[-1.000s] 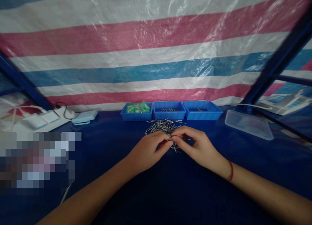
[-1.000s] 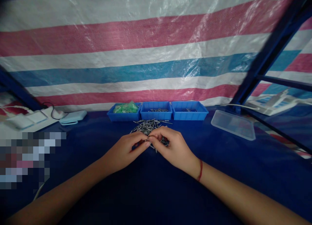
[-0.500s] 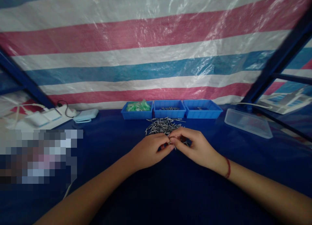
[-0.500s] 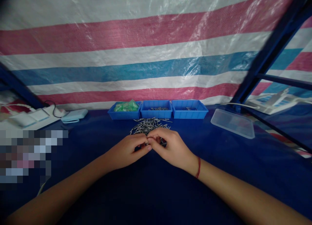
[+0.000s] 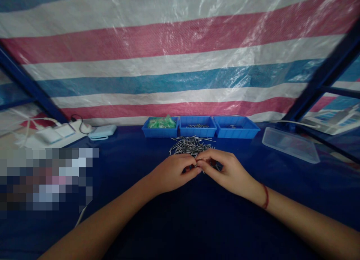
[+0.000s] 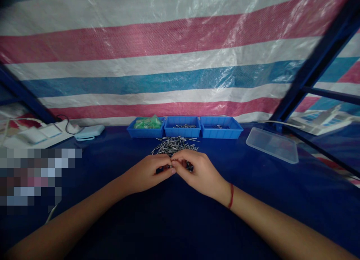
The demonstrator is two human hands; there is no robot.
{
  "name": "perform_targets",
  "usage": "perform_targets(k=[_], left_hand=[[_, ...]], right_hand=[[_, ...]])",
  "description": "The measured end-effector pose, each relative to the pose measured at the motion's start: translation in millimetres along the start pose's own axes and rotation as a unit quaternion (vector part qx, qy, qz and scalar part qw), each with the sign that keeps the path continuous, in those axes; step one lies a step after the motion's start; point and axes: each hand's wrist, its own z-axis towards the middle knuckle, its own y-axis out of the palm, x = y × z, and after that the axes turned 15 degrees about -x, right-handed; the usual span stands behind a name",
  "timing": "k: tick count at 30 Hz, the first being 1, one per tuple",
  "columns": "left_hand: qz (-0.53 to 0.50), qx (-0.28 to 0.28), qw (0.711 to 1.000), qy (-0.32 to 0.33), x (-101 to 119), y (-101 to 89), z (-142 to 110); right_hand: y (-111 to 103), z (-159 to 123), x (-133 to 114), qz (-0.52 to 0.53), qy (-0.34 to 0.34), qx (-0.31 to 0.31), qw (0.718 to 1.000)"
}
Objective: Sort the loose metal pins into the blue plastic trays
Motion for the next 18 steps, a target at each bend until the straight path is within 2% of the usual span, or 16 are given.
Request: perform_targets(k=[8, 14, 18], left_hand=[[-0.122, 0.049, 0.991, -0.030, 4.8, -4.6, 1.2], [-0.127, 0.056, 0.990, -0.025, 9.3, -5.0, 1.6], [-0.117, 0.114, 0.986, -0.025, 10.3, -4.0, 3.2]], right_hand=[[-2.3, 0.1, -3.0, 0.062, 0.026, 0.028, 0.997], [-1.7, 0.0, -4.8, 0.095, 0.026, 0.046, 0.994], [-3.1, -0.5, -3.9, 0.090, 0.023, 0.056, 0.994]])
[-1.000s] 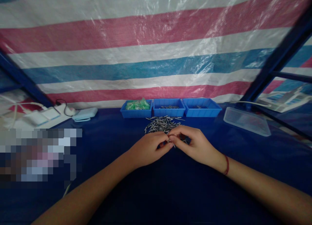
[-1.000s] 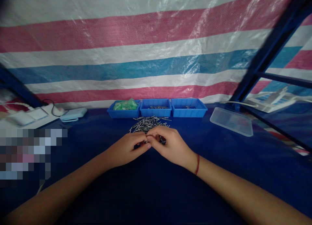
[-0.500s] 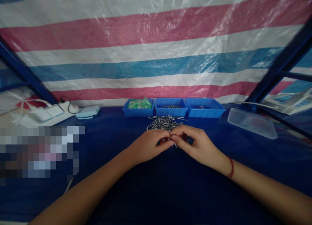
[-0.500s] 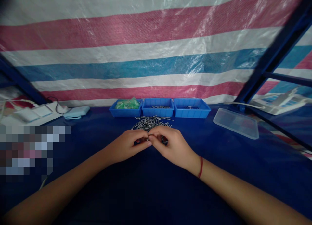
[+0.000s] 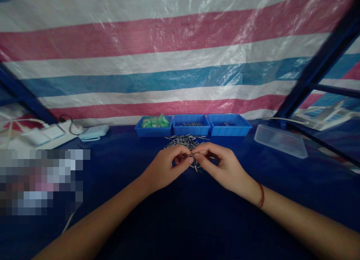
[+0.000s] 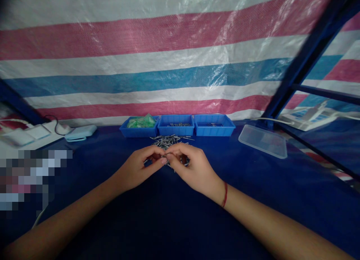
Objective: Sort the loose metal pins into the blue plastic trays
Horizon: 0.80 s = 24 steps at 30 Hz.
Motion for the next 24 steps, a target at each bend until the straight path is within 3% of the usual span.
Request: perform_targets(k=[5, 10, 12, 14, 16, 19, 24], left_hand=[[0.030, 0.091, 0.995, 0.018, -1.4, 1.1, 0.6], [0.022, 0.106, 0.994, 0.023, -3.1, 2.1, -1.6], [-0.002, 0.103, 0.995, 0.017, -3.7, 1.6, -1.9], [-0.020, 0.099, 0.995, 0.013, -4.6, 0.6, -1.8], [-0.018, 0.090, 0.996, 0.009, -5.7, -0.2, -1.4], [0.002, 0.068, 0.998, 0.004, -8.0, -0.1, -0.6], [0.078, 0.013, 0.997, -0.024, -15.2, -1.5, -0.3]], right_hand=[[-3.0, 0.7, 2.6, -0.033, 0.001, 0.004, 0.999], [-2.3, 3.2, 4.4, -0.033, 0.008, -0.050, 0.998], [-6.2, 6.0, 8.9, -0.019, 0.012, -0.044, 0.999], [-16.8, 10.3, 18.1, -0.002, 0.032, 0.024, 0.999], [-34.0, 15.3, 31.4, 0.023, 0.075, 0.145, 0.986], [-64.4, 20.6, 52.8, 0.091, 0.193, 0.296, 0.931], [-90.6, 18.9, 72.4, 0.149, 0.284, 0.275, 0.906]])
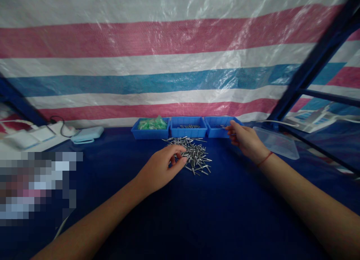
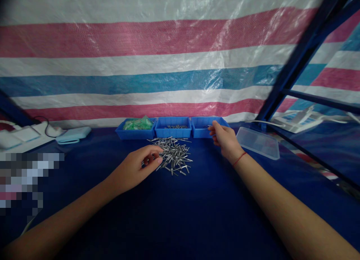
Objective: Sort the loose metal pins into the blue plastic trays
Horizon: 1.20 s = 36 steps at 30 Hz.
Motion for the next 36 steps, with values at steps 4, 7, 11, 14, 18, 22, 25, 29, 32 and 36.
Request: perform_targets(k=[4, 7, 11, 14, 18, 22, 25, 29, 32, 36], left_hand=[[0.098, -0.065, 0.993, -0.013, -8.7, -1.9, -1.0], [0.146, -0.097, 0.984, -0.014, -12.5, -1.1, -1.3], [0.192, -0.113, 0.975, -0.030, -11.4, -0.1, -1.0], [0.209, -0.127, 0.969, -0.035, -8.9, -1.7, -1.2], [0.221, -0.136, 0.965, -0.046, -8.3, -3.4, -1.4], [0.207, -0.128, 0.969, -0.045, -10.1, -4.0, -1.4], [0.186, -0.124, 0.974, -0.040, -10.1, -4.9, -1.4], [0.172, -0.121, 0.977, -0.035, -9.6, -4.7, -0.9], [0.175, -0.108, 0.978, -0.035, -10.7, -3.2, 0.0], [0.162, -0.090, 0.982, -0.037, -10.1, -2.7, 0.3]], right_hand=[[5.5, -6.2, 1.7, -0.001, 0.014, -0.034, 0.999], [17.5, -14.8, 0.9, -0.016, 0.005, -0.073, 0.997], [31.0, -26.1, -1.5, -0.038, -0.020, -0.126, 0.991], [36.3, -33.4, -3.8, -0.057, -0.042, -0.158, 0.985], [40.8, -40.6, -5.4, -0.122, -0.081, -0.206, 0.967], [43.9, -45.1, -6.7, -0.148, -0.099, -0.225, 0.958], [44.6, -47.0, -8.3, -0.150, -0.103, -0.223, 0.958], [45.5, -48.0, -7.5, -0.169, -0.107, -0.231, 0.952], [47.0, -48.4, -3.7, -0.185, -0.127, -0.263, 0.938], [50.7, -52.5, 0.6, -0.218, -0.163, -0.307, 0.912]])
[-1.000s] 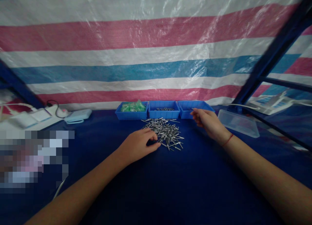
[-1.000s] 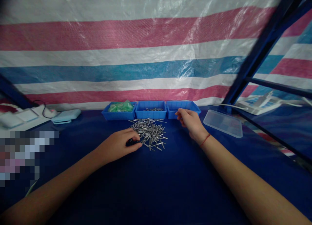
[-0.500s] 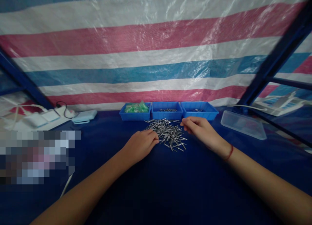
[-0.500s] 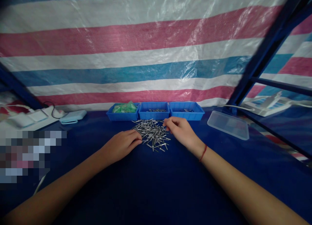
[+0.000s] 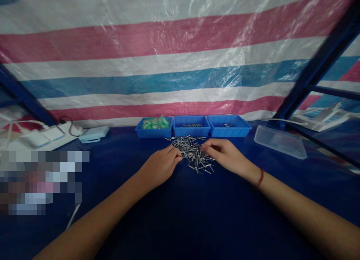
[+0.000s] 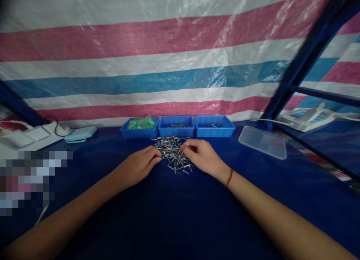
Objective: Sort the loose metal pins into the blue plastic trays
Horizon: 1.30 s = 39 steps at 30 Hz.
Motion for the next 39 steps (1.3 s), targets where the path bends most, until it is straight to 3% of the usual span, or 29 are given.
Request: perform_targets(k=[7, 15, 28, 39], left_hand=[[-0.090, 0.040, 0.995, 0.024, 7.0, -3.1, -1.8], [-0.162, 0.040, 0.985, 0.044, 14.0, 0.2, -0.7], [-0.182, 0.049, 0.980, 0.069, 20.4, 3.1, -1.2], [-0.164, 0.182, 0.969, 0.031, 21.6, 2.2, -4.7]], right_hand=[[16.8, -4.7, -9.3, 0.000, -0.046, -0.026, 0.999], [22.3, -6.4, -18.1, 0.094, -0.055, -0.022, 0.994], [24.3, -8.7, -20.2, 0.078, -0.094, 0.016, 0.992], [24.2, -10.6, -20.5, -0.014, -0.112, 0.046, 0.993]])
